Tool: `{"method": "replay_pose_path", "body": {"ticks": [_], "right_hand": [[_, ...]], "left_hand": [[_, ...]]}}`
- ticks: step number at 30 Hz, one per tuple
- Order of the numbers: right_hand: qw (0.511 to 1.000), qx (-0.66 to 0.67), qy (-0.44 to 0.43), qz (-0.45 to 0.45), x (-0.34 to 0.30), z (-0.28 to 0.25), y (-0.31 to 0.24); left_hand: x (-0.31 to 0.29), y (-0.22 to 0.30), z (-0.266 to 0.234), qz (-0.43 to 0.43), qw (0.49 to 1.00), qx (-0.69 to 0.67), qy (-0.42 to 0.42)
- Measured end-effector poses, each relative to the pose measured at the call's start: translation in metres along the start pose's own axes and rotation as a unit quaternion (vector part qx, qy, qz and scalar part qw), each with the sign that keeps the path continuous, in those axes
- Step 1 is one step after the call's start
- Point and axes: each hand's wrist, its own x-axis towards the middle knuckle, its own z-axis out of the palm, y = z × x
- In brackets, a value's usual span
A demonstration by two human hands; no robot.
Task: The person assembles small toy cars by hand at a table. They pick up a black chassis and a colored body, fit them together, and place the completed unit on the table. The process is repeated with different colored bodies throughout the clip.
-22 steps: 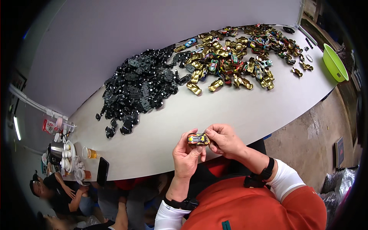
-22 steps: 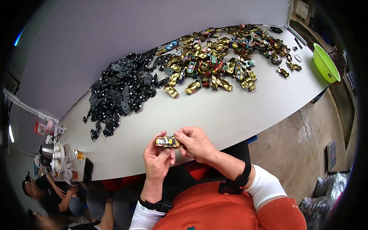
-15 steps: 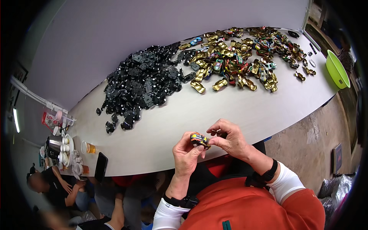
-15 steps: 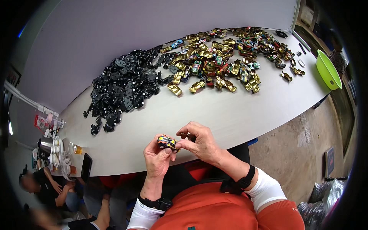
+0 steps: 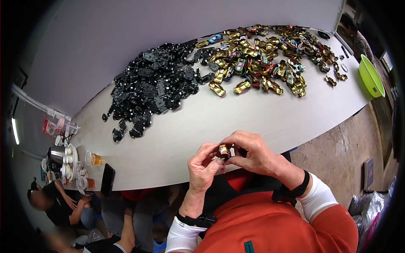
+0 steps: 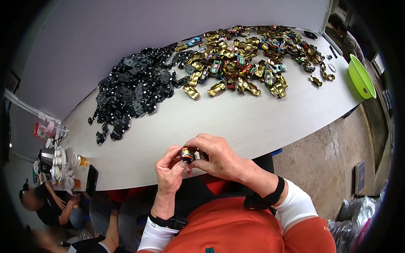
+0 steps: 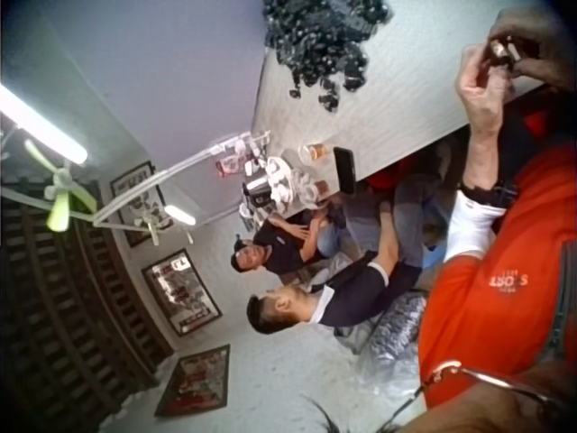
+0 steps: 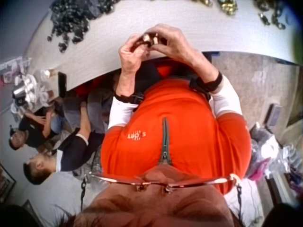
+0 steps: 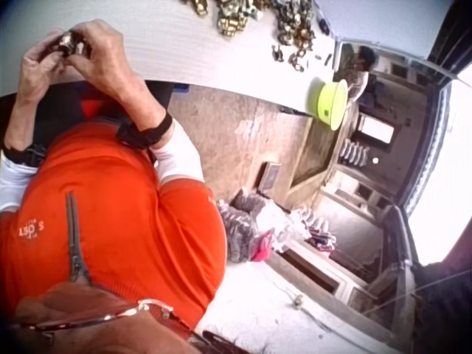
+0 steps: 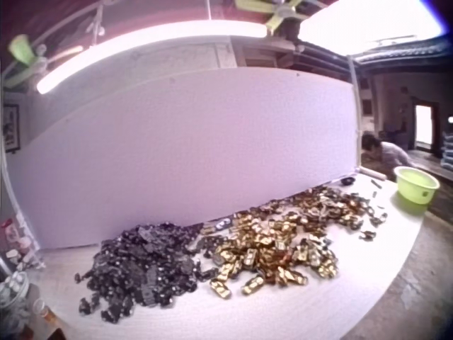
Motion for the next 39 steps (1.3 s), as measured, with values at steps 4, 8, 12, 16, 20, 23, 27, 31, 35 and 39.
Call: {"method": "replay_pose_path", "body": {"ticks": [4,8,12,16,20,23,27,31,35,39], "right_hand": [[0.997,0.001,-0.013,0.072,-0.003,-0.003,-0.005],[0.979,0.036,-0.037,0.198,-0.002,-0.004,0.007],[0.930,0.094,-0.109,0.338,0.004,-0.012,0.007],[0.887,0.194,-0.103,0.406,0.008,-0.002,0.020],[0.972,0.117,-0.025,0.204,-0.001,0.007,0.033],[0.994,0.065,-0.062,0.058,-0.008,-0.004,0.031],[0.991,0.073,-0.116,0.000,-0.007,-0.010,0.027],[0.991,0.034,-0.130,0.018,0.000,-0.014,0.019],[0.997,0.005,-0.071,-0.025,0.003,-0.004,0.019],[0.998,0.019,0.018,0.050,0.003,-0.003,0.006]], "left_hand": [[0.000,0.008,0.010,-0.016,0.999,0.044,0.003],[0.006,0.007,0.008,-0.120,0.992,0.030,0.006],[0.001,-0.008,-0.004,-0.218,0.975,-0.037,0.001],[0.003,-0.014,-0.009,-0.249,0.960,-0.120,0.031],[0.007,-0.012,-0.015,-0.286,0.923,-0.256,0.034],[0.006,-0.009,-0.015,-0.324,0.904,-0.279,0.030],[0.007,-0.007,-0.010,-0.341,0.899,-0.276,0.010],[0.006,-0.010,-0.007,-0.327,0.898,-0.294,0.002],[0.002,-0.009,0.010,-0.222,0.941,-0.248,0.054],[-0.005,-0.004,0.024,-0.079,0.989,-0.110,0.064]]}}
